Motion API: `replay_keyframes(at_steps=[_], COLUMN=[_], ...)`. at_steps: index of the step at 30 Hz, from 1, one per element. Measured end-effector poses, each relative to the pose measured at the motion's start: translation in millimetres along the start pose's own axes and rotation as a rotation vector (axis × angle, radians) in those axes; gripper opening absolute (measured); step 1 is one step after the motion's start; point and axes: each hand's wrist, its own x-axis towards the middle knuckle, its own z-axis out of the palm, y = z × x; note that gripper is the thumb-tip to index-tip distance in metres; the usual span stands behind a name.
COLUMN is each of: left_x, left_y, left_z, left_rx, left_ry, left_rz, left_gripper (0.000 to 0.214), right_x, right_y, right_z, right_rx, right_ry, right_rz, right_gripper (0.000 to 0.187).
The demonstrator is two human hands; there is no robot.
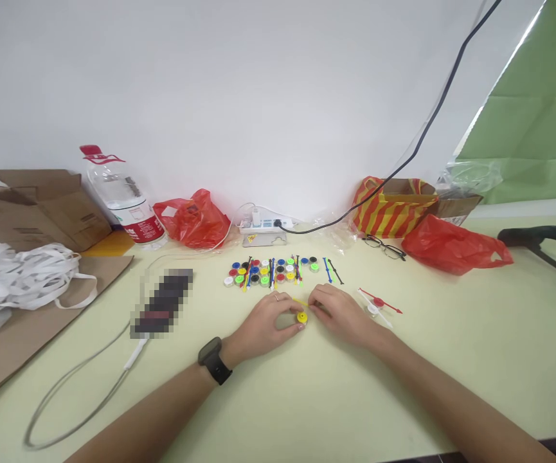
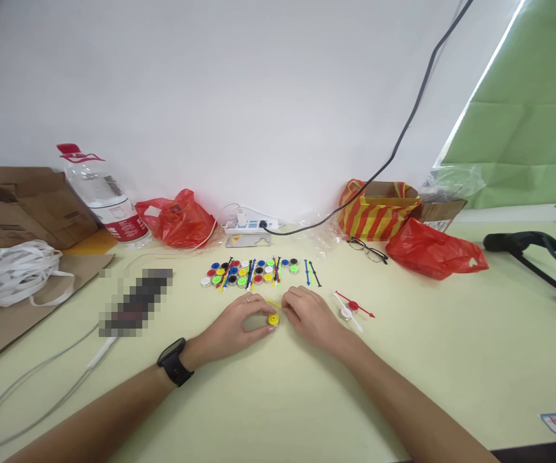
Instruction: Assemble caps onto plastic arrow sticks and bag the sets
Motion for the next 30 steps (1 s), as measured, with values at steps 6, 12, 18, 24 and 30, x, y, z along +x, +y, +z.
replay_keyframes(at_steps=[6,12,18,24,30], left_x=[0,-1,2,6,7], left_y=[0,-1,-4,-4,-7], left_z=[-1.1,-1.8,-2.6,-1.7,-0.5], left_rx=[-0.024,-0.11,-0.284,-0.61,-0.693], left_ry=[-0.007,0.006,0.037,0.039,0.026], left_rz=[-0.006,-0.076,-0.16,-0.28,-0.332], left_gripper=[0.013,0.014,0.014,0.028,0.034], right_x=[-1,1,5,6,3], right_y=[1,7,8,1,-14], right_z=[-4,-1,-2,-7,-10], right_rx=[0.056,0.224,0.458,0.634,0.647], right_ry=[0.045,0.119,0.212,0.129,0.093], right_rz=[0.106,0.081,0.124,0.237,0.119], right_gripper=[0.014,0.009,0.016,0.027,0.03])
